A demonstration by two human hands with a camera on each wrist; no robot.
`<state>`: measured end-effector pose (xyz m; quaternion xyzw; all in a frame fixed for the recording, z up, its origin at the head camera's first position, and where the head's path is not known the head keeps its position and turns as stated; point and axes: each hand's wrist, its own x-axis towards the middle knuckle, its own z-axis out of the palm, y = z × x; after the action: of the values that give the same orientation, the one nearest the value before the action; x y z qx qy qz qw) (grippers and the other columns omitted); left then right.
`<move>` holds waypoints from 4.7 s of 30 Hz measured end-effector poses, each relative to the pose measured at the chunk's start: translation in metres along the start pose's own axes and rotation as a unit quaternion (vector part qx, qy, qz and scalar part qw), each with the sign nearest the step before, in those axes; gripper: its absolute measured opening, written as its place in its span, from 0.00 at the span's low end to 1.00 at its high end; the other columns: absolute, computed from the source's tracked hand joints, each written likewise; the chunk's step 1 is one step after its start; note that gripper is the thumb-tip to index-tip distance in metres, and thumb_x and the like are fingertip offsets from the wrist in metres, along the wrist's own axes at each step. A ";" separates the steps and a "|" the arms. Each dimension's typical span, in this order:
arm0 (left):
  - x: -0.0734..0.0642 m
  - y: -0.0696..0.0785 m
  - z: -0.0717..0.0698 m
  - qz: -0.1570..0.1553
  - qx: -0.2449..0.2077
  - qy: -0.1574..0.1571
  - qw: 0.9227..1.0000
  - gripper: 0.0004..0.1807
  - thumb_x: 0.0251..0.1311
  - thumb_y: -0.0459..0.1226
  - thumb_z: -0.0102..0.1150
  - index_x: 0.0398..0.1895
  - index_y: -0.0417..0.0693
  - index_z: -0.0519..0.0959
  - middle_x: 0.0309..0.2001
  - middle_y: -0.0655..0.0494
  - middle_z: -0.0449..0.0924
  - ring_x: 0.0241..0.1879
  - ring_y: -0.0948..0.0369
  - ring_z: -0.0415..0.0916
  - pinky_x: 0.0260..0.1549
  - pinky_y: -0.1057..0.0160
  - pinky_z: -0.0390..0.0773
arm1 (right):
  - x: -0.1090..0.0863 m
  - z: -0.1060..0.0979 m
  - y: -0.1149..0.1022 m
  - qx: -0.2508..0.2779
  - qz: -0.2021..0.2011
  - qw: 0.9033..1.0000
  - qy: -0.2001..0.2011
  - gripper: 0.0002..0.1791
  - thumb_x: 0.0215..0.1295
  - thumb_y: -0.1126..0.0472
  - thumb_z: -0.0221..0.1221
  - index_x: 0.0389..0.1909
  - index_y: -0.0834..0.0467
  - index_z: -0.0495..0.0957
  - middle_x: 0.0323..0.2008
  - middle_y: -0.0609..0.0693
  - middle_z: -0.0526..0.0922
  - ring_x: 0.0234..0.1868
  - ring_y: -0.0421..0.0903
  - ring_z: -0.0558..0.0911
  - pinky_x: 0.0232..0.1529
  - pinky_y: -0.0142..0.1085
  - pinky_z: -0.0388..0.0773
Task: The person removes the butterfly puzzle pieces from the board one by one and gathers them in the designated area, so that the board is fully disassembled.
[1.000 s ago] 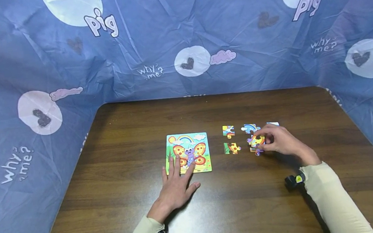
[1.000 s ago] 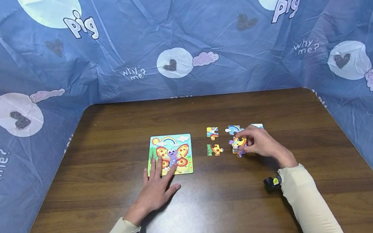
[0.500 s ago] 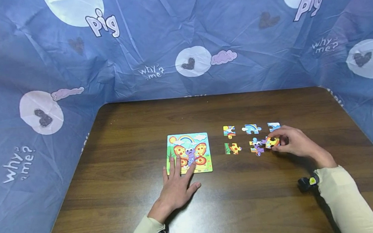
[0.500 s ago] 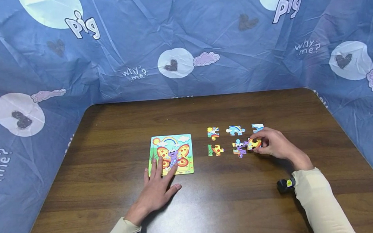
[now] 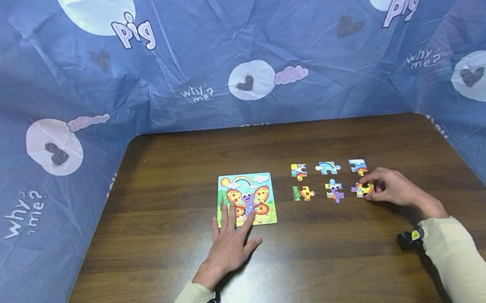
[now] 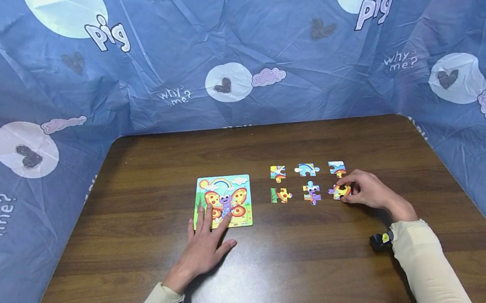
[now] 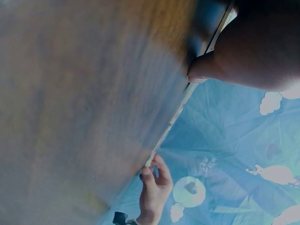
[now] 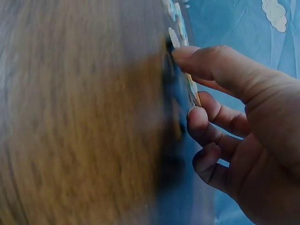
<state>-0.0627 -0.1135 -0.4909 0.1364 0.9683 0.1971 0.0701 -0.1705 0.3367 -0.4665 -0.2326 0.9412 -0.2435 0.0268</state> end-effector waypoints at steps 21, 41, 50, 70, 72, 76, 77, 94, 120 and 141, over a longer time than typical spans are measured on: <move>0.001 -0.001 0.002 -0.003 -0.002 0.000 1.000 0.36 0.70 0.58 0.49 0.78 0.61 0.58 0.80 0.32 0.38 0.80 0.36 0.30 0.73 0.29 0.39 | 0.002 -0.001 0.003 0.003 0.059 0.997 -0.047 0.23 0.57 0.64 0.70 0.55 0.62 0.82 0.46 0.61 0.79 0.30 0.33 0.73 0.33 0.28 0.69; 0.001 -0.001 0.001 0.001 -0.006 0.006 1.000 0.36 0.70 0.58 0.50 0.78 0.61 0.59 0.80 0.32 0.39 0.80 0.36 0.31 0.73 0.28 0.39 | 0.002 -0.004 0.000 0.000 0.052 0.998 -0.035 0.26 0.57 0.61 0.71 0.57 0.64 0.81 0.46 0.62 0.80 0.32 0.34 0.75 0.35 0.30 0.72; 0.000 -0.002 0.001 -0.003 -0.006 0.003 1.000 0.36 0.70 0.58 0.50 0.78 0.62 0.59 0.80 0.33 0.39 0.80 0.37 0.31 0.74 0.29 0.38 | 0.007 -0.010 -0.011 0.000 0.024 1.000 0.013 0.21 0.59 0.63 0.69 0.54 0.63 0.82 0.42 0.60 0.81 0.30 0.30 0.72 0.30 0.29 0.71; -0.005 -0.002 -0.003 -0.009 0.005 0.008 1.000 0.38 0.68 0.59 0.52 0.78 0.64 0.57 0.81 0.34 0.36 0.81 0.37 0.29 0.73 0.28 0.37 | 0.045 -0.008 -0.059 0.018 -0.029 0.999 0.020 0.18 0.63 0.62 0.67 0.52 0.63 0.82 0.45 0.60 0.83 0.39 0.49 0.82 0.37 0.35 0.77; -0.007 0.000 -0.004 -0.009 0.007 0.005 1.000 0.38 0.68 0.59 0.52 0.79 0.64 0.57 0.81 0.35 0.35 0.80 0.37 0.28 0.73 0.28 0.37 | 0.051 -0.006 -0.067 0.025 -0.030 0.999 0.014 0.18 0.62 0.62 0.68 0.53 0.63 0.82 0.44 0.60 0.83 0.38 0.48 0.80 0.36 0.34 0.76; -0.012 0.004 -0.005 -0.011 0.014 -0.003 1.000 0.38 0.68 0.60 0.51 0.79 0.65 0.56 0.81 0.36 0.34 0.80 0.36 0.28 0.73 0.28 0.38 | 0.067 0.001 -0.083 0.034 -0.045 0.998 0.008 0.18 0.62 0.62 0.68 0.53 0.63 0.82 0.44 0.60 0.82 0.34 0.41 0.78 0.35 0.33 0.75; -0.013 0.004 -0.005 -0.012 0.017 -0.003 1.000 0.38 0.68 0.60 0.51 0.79 0.64 0.56 0.81 0.36 0.35 0.80 0.36 0.29 0.73 0.28 0.39 | 0.071 0.003 -0.088 0.038 -0.050 0.998 0.004 0.18 0.62 0.63 0.67 0.53 0.63 0.82 0.44 0.60 0.82 0.33 0.40 0.77 0.35 0.34 0.76; -0.025 0.008 0.003 -0.059 -0.010 0.045 0.997 0.39 0.65 0.59 0.56 0.77 0.59 0.61 0.78 0.26 0.40 0.78 0.29 0.38 0.71 0.26 0.46 | 0.143 0.082 -0.201 0.079 -0.122 0.985 -0.089 0.18 0.65 0.60 0.66 0.54 0.60 0.83 0.48 0.59 0.82 0.33 0.42 0.76 0.38 0.36 0.74; -0.025 0.010 0.006 -0.069 -0.023 0.049 0.996 0.38 0.64 0.59 0.56 0.73 0.51 0.67 0.75 0.18 0.38 0.77 0.28 0.37 0.72 0.27 0.45 | 0.140 0.146 -0.259 -0.020 -0.073 0.990 -0.122 0.34 0.57 0.48 0.71 0.64 0.55 0.77 0.52 0.55 0.78 0.46 0.47 0.79 0.46 0.44 0.79; -0.025 0.010 0.008 -0.062 -0.016 0.053 0.997 0.38 0.64 0.58 0.57 0.73 0.51 0.67 0.73 0.15 0.40 0.76 0.25 0.39 0.71 0.27 0.49 | 0.139 0.156 -0.266 -0.003 -0.035 0.996 -0.085 0.30 0.53 0.49 0.74 0.55 0.54 0.77 0.47 0.52 0.80 0.46 0.47 0.80 0.45 0.45 0.80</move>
<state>-0.0350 -0.1090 -0.4924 0.0646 0.9739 0.2151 0.0330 -0.1562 -0.0011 -0.4701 -0.2855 0.9276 -0.2205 0.0973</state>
